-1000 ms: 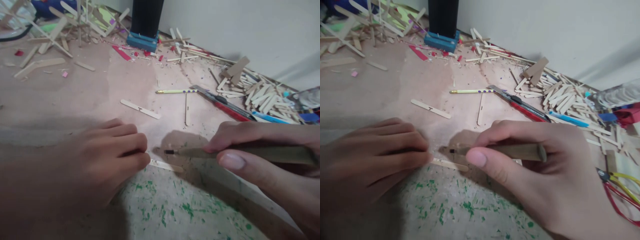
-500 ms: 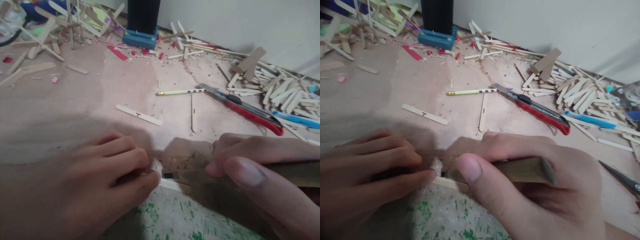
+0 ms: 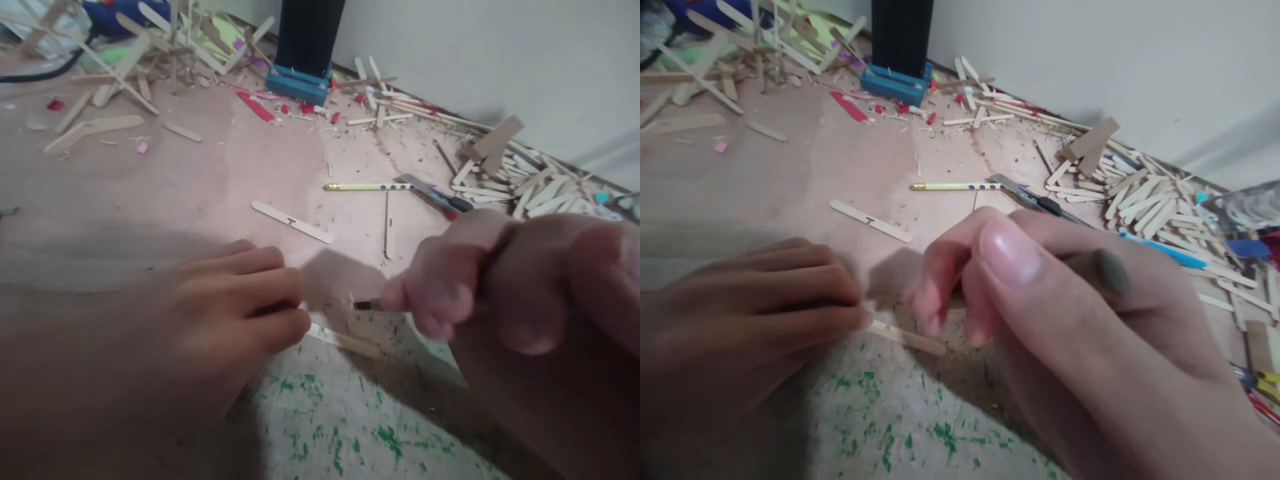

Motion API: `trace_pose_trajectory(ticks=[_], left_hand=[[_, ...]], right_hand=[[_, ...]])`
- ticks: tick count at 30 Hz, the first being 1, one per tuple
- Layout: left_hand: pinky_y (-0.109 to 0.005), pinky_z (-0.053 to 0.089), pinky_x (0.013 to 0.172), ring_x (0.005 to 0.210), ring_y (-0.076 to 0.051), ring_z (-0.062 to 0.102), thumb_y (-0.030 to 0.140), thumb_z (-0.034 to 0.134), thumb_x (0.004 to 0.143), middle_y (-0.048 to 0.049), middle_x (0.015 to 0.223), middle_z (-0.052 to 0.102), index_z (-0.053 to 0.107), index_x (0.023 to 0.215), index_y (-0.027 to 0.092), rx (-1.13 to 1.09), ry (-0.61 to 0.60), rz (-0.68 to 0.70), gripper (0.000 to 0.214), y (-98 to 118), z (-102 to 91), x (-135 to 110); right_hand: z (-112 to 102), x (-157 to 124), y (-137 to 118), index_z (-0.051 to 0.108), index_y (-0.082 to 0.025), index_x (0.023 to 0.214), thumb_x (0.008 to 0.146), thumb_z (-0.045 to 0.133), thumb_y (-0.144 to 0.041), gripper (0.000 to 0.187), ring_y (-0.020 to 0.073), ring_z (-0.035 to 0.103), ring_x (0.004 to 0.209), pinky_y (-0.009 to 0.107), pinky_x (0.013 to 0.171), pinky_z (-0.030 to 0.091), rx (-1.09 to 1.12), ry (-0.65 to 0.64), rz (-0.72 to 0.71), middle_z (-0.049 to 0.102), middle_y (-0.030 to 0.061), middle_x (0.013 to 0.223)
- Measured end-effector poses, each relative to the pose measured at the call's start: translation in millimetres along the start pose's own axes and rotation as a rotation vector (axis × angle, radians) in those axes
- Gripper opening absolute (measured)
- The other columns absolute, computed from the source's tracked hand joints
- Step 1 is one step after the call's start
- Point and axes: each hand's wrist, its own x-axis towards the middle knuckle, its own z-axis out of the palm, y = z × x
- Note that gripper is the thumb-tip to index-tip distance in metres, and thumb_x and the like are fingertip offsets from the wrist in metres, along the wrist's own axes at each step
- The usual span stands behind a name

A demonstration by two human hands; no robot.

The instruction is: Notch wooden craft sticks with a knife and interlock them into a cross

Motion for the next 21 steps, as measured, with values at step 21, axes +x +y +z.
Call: trace_pose_trajectory(ticks=[21], left_hand=[[-0.037, 0.062, 0.089, 0.098, -0.023, 0.073, 0.003, 0.062, 0.108, -0.0078, 0.105, 0.076, 0.082, 0.106, 0.012, -0.041, 0.034, 0.067, 0.022, -5, -4.7, 0]], right_hand=[[45, 22, -11, 0.050, -0.021, 0.068, 0.096, 0.089, -0.032, 0.049, 0.0136, 0.045, 0.065, 0.033, 0.063, 0.048, 0.322, -0.098, 0.076, 0.045, -0.0018, 0.067]])
